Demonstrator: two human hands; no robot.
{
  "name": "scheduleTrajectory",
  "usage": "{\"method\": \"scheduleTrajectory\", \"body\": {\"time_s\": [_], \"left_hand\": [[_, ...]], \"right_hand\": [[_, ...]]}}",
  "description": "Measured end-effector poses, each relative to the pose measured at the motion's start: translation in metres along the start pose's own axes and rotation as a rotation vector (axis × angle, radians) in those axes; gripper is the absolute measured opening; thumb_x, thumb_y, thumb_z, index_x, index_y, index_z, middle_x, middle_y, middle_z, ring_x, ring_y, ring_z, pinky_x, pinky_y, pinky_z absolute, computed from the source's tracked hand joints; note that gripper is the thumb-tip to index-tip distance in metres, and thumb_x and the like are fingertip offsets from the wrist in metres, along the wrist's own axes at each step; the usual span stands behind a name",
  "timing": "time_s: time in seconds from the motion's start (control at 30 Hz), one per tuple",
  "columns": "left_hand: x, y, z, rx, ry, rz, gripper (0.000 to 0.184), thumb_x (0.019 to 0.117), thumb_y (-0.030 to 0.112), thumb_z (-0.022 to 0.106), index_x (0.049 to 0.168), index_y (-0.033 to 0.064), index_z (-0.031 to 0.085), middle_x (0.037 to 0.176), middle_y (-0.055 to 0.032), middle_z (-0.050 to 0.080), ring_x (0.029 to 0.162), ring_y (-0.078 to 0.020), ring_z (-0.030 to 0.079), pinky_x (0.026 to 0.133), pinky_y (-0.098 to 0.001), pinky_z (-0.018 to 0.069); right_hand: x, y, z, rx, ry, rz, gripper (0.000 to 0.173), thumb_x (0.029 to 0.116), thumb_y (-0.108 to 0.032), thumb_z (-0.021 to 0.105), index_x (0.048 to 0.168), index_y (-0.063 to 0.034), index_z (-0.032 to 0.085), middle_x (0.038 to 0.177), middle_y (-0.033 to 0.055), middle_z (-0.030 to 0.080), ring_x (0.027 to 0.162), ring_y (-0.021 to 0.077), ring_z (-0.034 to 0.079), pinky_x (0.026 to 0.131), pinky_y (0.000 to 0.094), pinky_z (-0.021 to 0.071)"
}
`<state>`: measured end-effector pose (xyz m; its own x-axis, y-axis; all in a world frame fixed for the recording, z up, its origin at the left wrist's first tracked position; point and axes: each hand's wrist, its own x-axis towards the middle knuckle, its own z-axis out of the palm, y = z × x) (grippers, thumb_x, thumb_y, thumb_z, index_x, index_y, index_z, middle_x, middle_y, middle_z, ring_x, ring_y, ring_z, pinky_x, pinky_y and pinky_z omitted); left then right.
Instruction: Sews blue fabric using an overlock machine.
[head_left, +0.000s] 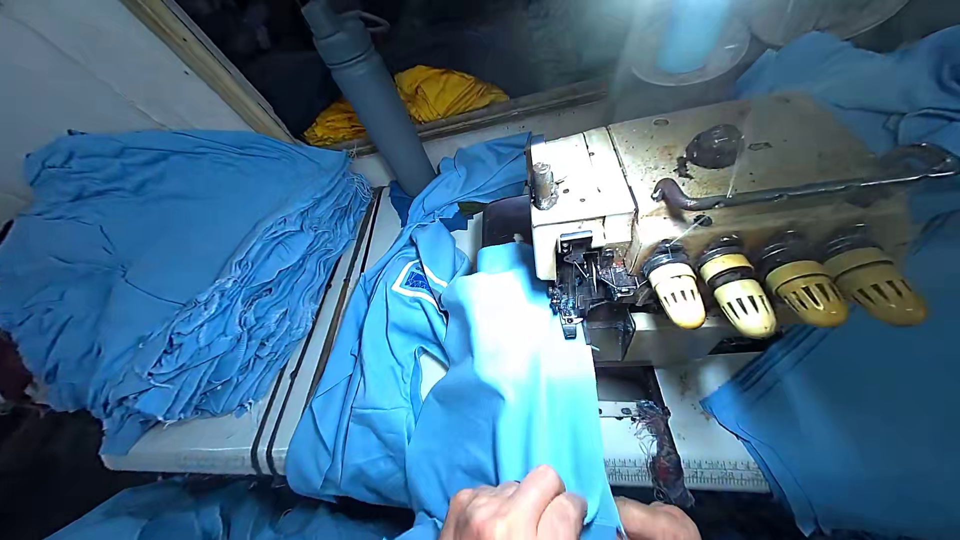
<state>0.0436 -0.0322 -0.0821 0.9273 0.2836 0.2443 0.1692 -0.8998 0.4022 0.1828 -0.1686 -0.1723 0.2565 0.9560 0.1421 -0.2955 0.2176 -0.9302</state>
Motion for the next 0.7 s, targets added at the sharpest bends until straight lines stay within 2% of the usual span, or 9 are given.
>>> {"method": "scheduleTrajectory", "body": {"time_s": [0.07,0.17,0.3,0.4,0.5,0.57,0.7], "left_hand": [[0.014,-0.004,-0.003,0.098,0.014,0.012,0.013,0.0956,0.009,0.064,0.092,0.0056,0.076,0.076,-0.0094,0.068,0.054,-0.0180,0.060,0.043,-0.0289,0.0429],[0.034,-0.011,-0.008,0.224,0.048,0.037,0.015,0.0959,0.008,0.061,0.094,0.0074,0.076,0.076,-0.0080,0.066,0.053,-0.0163,0.059,0.042,-0.0272,0.0421],[0.061,-0.025,-0.003,0.348,0.196,0.113,0.018,0.0951,0.012,0.059,0.084,0.0089,0.073,0.067,-0.0035,0.058,0.048,-0.0140,0.053,0.039,-0.0260,0.0367],[0.080,-0.026,0.003,0.397,0.257,0.073,0.022,0.0927,0.017,0.061,0.073,0.0110,0.068,0.062,-0.0008,0.053,0.048,-0.0130,0.052,0.038,-0.0258,0.0353],[0.093,-0.025,0.009,0.424,0.291,0.012,0.025,0.0882,0.020,0.066,0.065,0.0118,0.064,0.059,0.0000,0.051,0.047,-0.0129,0.053,0.038,-0.0262,0.0364],[0.100,-0.022,0.012,0.474,0.295,-0.015,0.024,0.0863,0.021,0.067,0.064,0.0116,0.063,0.059,-0.0008,0.052,0.047,-0.0143,0.055,0.038,-0.0272,0.0378],[0.102,-0.022,0.011,0.493,0.277,0.001,0.027,0.0909,0.026,0.063,0.067,0.0119,0.064,0.062,-0.0009,0.053,0.047,-0.0140,0.054,0.038,-0.0274,0.0370]], "right_hand": [[0.012,-0.005,0.002,0.038,0.050,-0.001,0.023,0.0894,0.005,0.066,0.111,-0.0008,0.071,0.095,-0.0073,0.077,0.086,-0.0024,0.070,0.080,0.0217,0.0592],[0.033,-0.013,0.008,0.058,0.140,0.004,0.028,0.0862,0.010,0.064,0.112,0.0003,0.070,0.091,-0.0062,0.077,0.081,-0.0009,0.071,0.075,0.0215,0.0598],[0.054,-0.014,0.013,0.026,0.250,-0.001,0.019,0.0842,0.009,0.066,0.098,-0.0042,0.070,0.074,-0.0109,0.070,0.064,-0.0055,0.061,0.062,0.0163,0.0527],[0.065,-0.012,0.013,-0.001,0.293,-0.040,0.016,0.0838,0.005,0.063,0.089,-0.0084,0.070,0.064,-0.0174,0.055,0.057,-0.0104,0.045,0.055,0.0115,0.0399],[0.071,-0.012,0.014,-0.027,0.326,-0.062,0.019,0.0825,0.006,0.062,0.079,-0.0116,0.066,0.062,-0.0170,0.055,0.056,-0.0111,0.046,0.054,0.0106,0.0392],[0.074,-0.012,0.014,-0.025,0.338,-0.081,0.018,0.0825,0.008,0.062,0.083,-0.0082,0.070,0.067,-0.0146,0.064,0.061,-0.0108,0.054,0.058,0.0107,0.0461],[0.076,-0.010,0.018,-0.019,0.372,-0.101,0.016,0.0837,0.007,0.063,0.082,-0.0072,0.071,0.070,-0.0129,0.067,0.063,-0.0097,0.059,0.060,0.0116,0.0500]]}}
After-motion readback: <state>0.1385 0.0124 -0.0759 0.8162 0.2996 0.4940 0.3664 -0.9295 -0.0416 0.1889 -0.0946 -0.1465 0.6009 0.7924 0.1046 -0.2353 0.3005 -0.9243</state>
